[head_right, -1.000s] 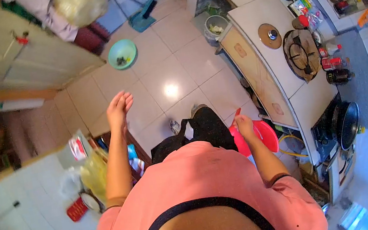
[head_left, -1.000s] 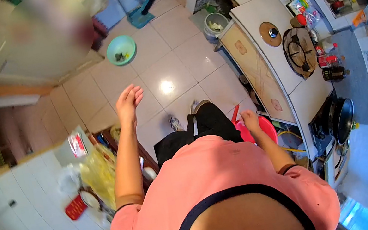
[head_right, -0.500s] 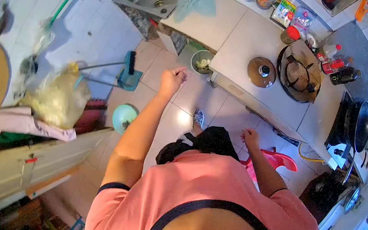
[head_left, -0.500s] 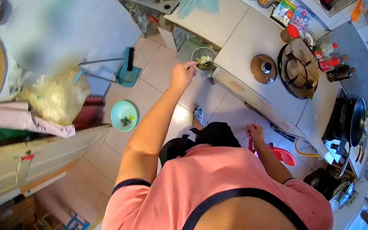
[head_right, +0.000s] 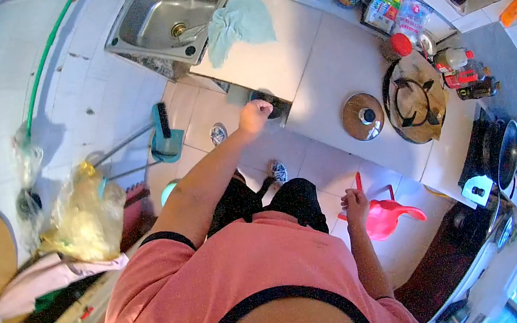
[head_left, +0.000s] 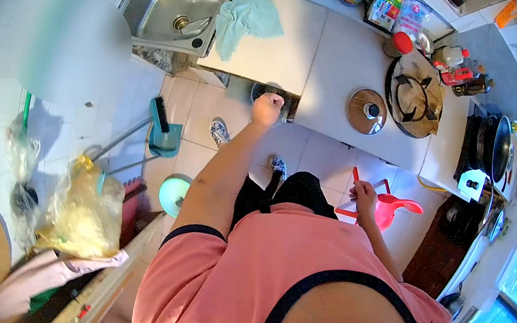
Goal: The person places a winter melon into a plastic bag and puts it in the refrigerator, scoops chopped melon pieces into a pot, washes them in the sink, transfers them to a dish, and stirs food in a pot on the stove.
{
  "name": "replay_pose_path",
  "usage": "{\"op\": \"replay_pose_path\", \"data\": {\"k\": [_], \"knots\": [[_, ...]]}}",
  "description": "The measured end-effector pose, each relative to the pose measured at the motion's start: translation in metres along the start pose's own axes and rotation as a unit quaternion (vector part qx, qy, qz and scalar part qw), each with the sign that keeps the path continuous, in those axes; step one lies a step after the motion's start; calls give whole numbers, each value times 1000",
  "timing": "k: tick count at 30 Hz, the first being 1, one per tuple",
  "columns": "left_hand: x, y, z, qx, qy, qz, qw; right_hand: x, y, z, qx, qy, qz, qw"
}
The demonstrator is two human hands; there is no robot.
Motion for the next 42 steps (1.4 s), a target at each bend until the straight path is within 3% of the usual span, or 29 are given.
{"op": "replay_pose_path", "data": {"k": [2,5,7,8,10,11,12,13,15,17,19,21,23,25,26,27,28,29,30,31,33,34,36,38,39,41,42], "knots": [[-8,10,-13,-7,-28,19,999,-30,-47,-13,-38,64,30,997],[-31,27,-28,-107,48,100,988,-95,-146,-49,-64,153,83,983],[-43,65,-23,-137,111,172,969,-165,-228,-76,-57,264,180,946],[-49,96,-18,-110,101,164,975,-188,-271,-101,-71,239,198,948],[-88,151,-4,-94,93,103,986,-257,-355,-137,-58,371,320,870],[-114,171,2,-108,93,44,989,-283,-391,-162,-59,372,341,861],[-108,211,11,-57,194,256,945,-303,-424,-192,-51,357,375,854],[-150,230,16,-57,197,242,948,-319,-452,-219,-19,350,457,817],[-157,284,21,-19,204,264,943,-342,-486,-253,10,307,499,810],[-156,318,19,13,221,306,926,-323,-508,-275,5,248,548,799],[-179,326,14,2,199,343,918,-274,-533,-263,53,335,577,743],[-177,323,-1,-19,212,356,910,-247,-521,-208,18,427,543,723],[-179,308,-12,-46,232,361,902,-212,-467,-208,-10,295,561,773],[-160,293,-29,-97,204,327,918,-205,-373,-221,38,91,582,807],[-158,285,-35,-108,190,330,918,-195,-325,-228,144,125,547,815],[-159,280,-38,-106,198,313,923,-200,-281,-232,207,105,565,792],[-147,274,-45,-111,196,311,923,-204,-241,-240,259,106,528,802],[-133,270,-50,-120,214,319,915,-207,-205,-256,327,130,536,767],[-126,267,-53,-118,232,325,909,-204,-169,-279,386,141,478,776],[-132,262,-54,-119,240,333,904,-199,-139,-309,437,46,499,746],[-122,262,-59,-121,255,313,907,-243,-126,-341,388,-30,380,839],[-123,262,-62,-115,269,295,910,-246,-143,-366,380,-30,373,846],[-125,259,-72,-133,258,300,908,-285,-198,-399,347,176,426,817],[-130,255,-85,-102,284,297,906,-309,-291,-398,273,225,497,792],[-130,250,-91,-109,282,295,906,-315,-337,-386,199,257,468,822],[-126,243,-106,-122,274,295,907,-284,-448,-381,18,286,527,801],[-121,237,-116,-133,268,294,908,-301,-478,-330,-104,320,483,808]]}}
Point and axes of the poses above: each hand's wrist, its own z-axis away from the middle knuckle, its own y-axis out of the back of the hand, x = y × z, the point moved 9 cm from there along -z, towards the middle knuckle, and after that the axes turned 10 degrees about -x, right-handed, at the moved point
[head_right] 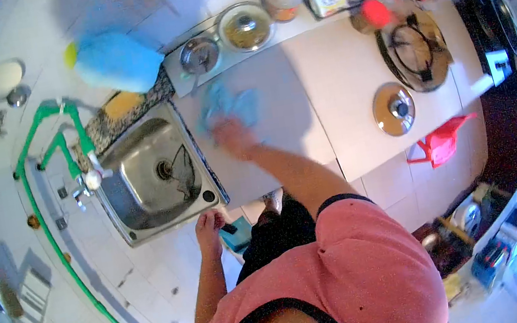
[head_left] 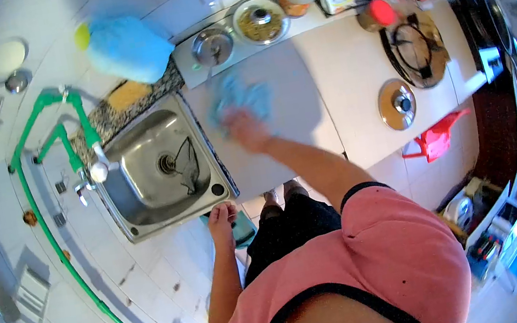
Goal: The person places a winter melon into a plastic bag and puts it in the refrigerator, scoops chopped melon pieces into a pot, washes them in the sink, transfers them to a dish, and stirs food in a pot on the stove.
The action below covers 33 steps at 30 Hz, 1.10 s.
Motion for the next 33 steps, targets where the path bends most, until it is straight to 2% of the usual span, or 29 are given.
{"op": "replay_pose_path", "data": {"k": [1,2,4,5,6,8,10,12,14,16,17,18,20,21,23,24,25,26,27,28,30,32,33], "knots": [[12,-12,0,7,9,-18,1000,-46,4,20,-60,81,-12,995],[14,-20,-5,5,21,-8,1000,-53,-24,27,45,100,-112,988],[14,-29,-17,-53,-4,-27,998,-72,-32,72,47,133,7,990],[15,-39,-21,-78,-4,-11,997,-58,-23,89,66,86,14,994],[11,-44,-32,-116,6,18,993,-44,-19,100,44,56,26,997],[14,-58,-42,-109,6,-7,994,-28,-1,132,30,11,34,999],[21,-85,-53,-160,9,-26,987,18,19,162,-48,-160,11,986],[17,-102,-65,-192,28,-34,980,37,57,223,109,-187,-22,976],[21,-131,-59,-207,32,1,978,81,51,298,216,-238,-297,899],[25,-169,-42,-218,47,6,975,109,33,388,277,-329,-314,846],[22,-191,-37,-218,42,6,975,132,-10,440,431,-323,-491,685],[18,-208,-29,-248,27,1,968,124,-13,486,354,-415,-430,720],[-1,-235,-17,-251,20,-11,968,128,-65,562,378,-472,-412,682],[-14,-237,-12,-215,31,-13,976,128,-91,595,397,-476,-425,660],[-34,-238,-17,-217,-28,-4,976,135,-136,648,406,-461,-467,636],[-36,-225,-12,-187,-60,-13,980,139,-154,667,390,-454,-494,630],[-25,-222,0,-219,-99,-11,971,139,-157,665,354,-449,-521,633],[-20,-202,8,-160,-74,-28,984,142,-163,663,316,-444,-546,636],[-8,-188,9,-118,-52,-53,990,145,-163,658,314,-451,-586,596],[-5,-158,1,-106,-57,-49,992,133,-136,638,262,-493,-539,630],[3,-75,-12,-13,-94,7,995,134,-115,584,207,-456,-503,705],[33,6,-2,101,-101,63,988,106,-59,488,196,-360,-327,852],[39,59,-19,66,-142,72,985,66,-28,432,207,-305,-379,849]]}}
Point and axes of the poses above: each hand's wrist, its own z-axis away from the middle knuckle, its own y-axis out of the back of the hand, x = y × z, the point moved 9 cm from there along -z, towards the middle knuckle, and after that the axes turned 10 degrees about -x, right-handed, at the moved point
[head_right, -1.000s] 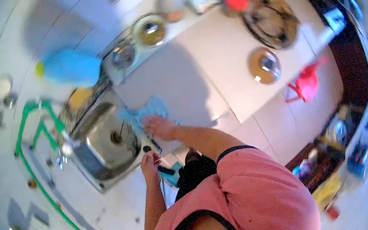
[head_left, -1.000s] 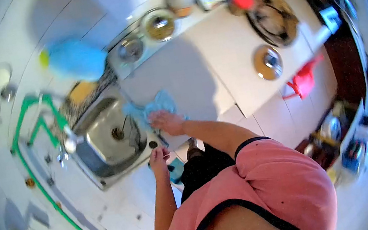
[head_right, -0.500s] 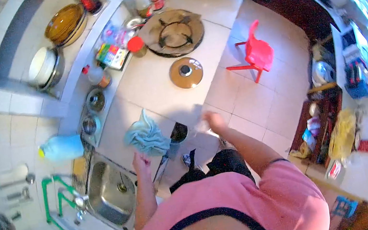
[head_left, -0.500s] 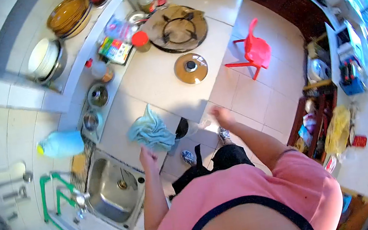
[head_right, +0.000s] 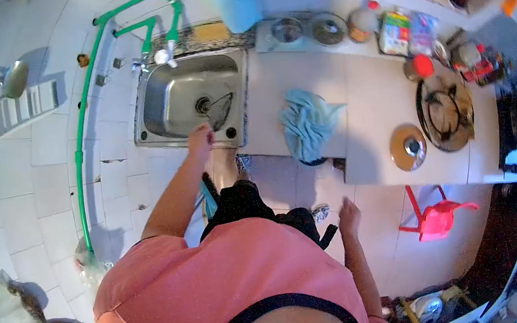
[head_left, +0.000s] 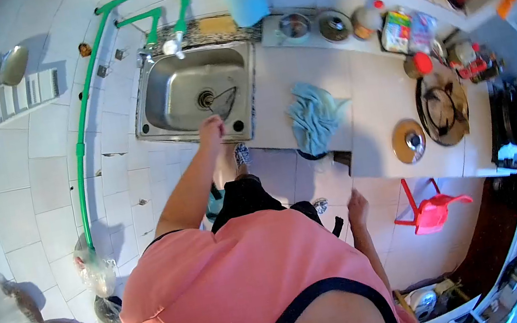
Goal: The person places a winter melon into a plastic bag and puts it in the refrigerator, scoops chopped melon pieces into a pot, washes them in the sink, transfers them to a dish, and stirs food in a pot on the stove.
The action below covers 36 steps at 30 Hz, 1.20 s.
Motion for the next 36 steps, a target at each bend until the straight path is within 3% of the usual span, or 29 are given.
{"op": "replay_pose_path", "data": {"k": [1,2,3,4,5,6,8,9,11,13,15,17,18,19,21,22,24,25,26,27,28,29,30,31,33,35,36], "knots": [[5,36,-29,-35,-39,16,998,-62,-30,-21,-29,39,-61,997],[22,54,-47,-31,-41,28,998,-98,-78,-59,-84,184,47,978],[45,71,-56,7,-22,55,998,-170,-116,-66,-63,321,95,940],[62,88,-70,44,2,84,995,-223,-165,-86,-189,218,-140,947],[81,96,-98,42,-2,92,995,-296,-202,-95,-161,334,152,916],[88,95,-119,12,5,122,992,-355,-241,-103,-195,337,75,918],[94,91,-148,-39,46,162,985,-456,-321,-119,-261,262,200,907],[101,82,-159,-62,68,174,980,-497,-346,-125,-168,415,249,859],[113,72,-181,-143,66,125,979,-543,-394,-145,-121,454,365,804],[99,66,-201,-131,116,180,968,-552,-435,-165,-220,416,491,734],[83,61,-218,-121,166,232,951,-555,-438,-170,-245,410,507,718],[68,43,-223,-161,214,328,906,-554,-437,-165,-285,431,559,648],[66,37,-225,-179,213,337,899,-557,-438,-159,-272,494,574,594],[66,31,-223,-180,220,338,897,-558,-437,-163,-275,487,576,596],[87,20,-226,-225,178,340,896,-564,-445,-146,-286,594,575,485],[75,25,-235,-226,179,336,897,-562,-444,-148,-284,593,573,489],[57,24,-250,-274,146,379,872,-571,-424,-147,-222,617,461,598],[55,22,-254,-291,135,392,862,-544,-430,-151,-219,615,461,601],[62,26,-251,-280,92,250,922,-507,-417,-198,-194,458,299,815],[74,29,-250,-261,41,101,959,-457,-402,-243,-151,261,105,948],[74,29,-248,-251,17,23,968,-421,-423,-255,-234,115,-156,953],[74,29,-246,-237,-5,-55,970,-391,-458,-250,-295,-47,-404,865],[58,34,-246,-202,64,138,967,-382,-473,-256,-291,-48,-409,863],[44,35,-251,-156,127,326,923,-382,-478,-269,-262,17,-310,914],[32,26,-260,-271,59,457,845,-381,-493,-278,-191,134,-101,967],[74,11,-222,-181,184,498,828,-390,-511,-280,-101,239,110,959],[65,15,-229,-180,190,492,831,-391,-518,-279,-79,257,162,949]]}}
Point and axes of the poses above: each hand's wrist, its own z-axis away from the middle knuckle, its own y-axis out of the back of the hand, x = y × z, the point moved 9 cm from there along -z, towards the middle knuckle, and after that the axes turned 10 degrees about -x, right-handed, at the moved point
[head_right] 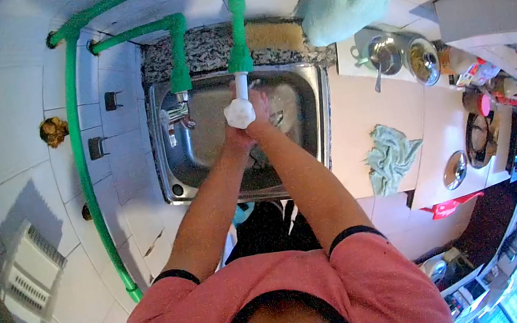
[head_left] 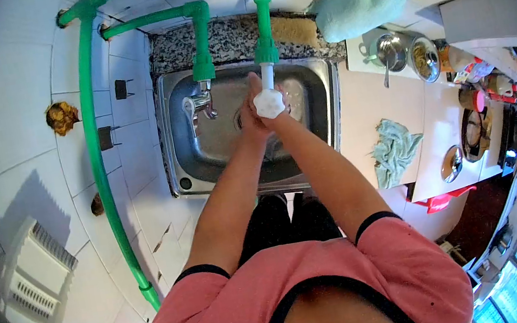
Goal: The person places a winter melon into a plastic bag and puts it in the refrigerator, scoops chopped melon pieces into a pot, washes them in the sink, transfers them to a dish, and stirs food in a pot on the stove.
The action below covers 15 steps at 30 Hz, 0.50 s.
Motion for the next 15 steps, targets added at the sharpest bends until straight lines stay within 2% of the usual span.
{"op": "replay_pose_path", "data": {"k": [1,2,4,5,7,9,10,11,12,13,14,15], "knots": [[3,9,-7,-51,-23,6,998,-3,-6,-2,11,10,58,998],[3,12,-10,-104,-44,15,994,10,-19,-9,-63,-47,11,997],[-10,1,-3,-76,-9,-3,997,-36,27,-1,-189,-46,45,980],[-10,22,-6,-69,-10,6,998,-16,29,-2,-185,-52,43,980],[-10,66,-11,-53,-12,23,998,8,14,-2,-145,104,107,978],[-6,108,10,22,52,-179,982,66,-18,13,-166,86,125,974],[10,98,25,-18,36,-396,917,95,-14,25,-44,60,150,986],[27,86,42,-33,1,-592,805,115,-10,37,81,32,174,981],[41,125,53,107,15,-459,882,123,-27,50,82,31,170,981],[45,165,71,243,26,-305,920,143,-51,64,22,-49,193,980],[50,195,75,244,24,-307,919,150,-63,67,-8,-87,203,975],[36,242,79,255,106,-273,921,156,-76,71,-39,-124,215,968]]}}
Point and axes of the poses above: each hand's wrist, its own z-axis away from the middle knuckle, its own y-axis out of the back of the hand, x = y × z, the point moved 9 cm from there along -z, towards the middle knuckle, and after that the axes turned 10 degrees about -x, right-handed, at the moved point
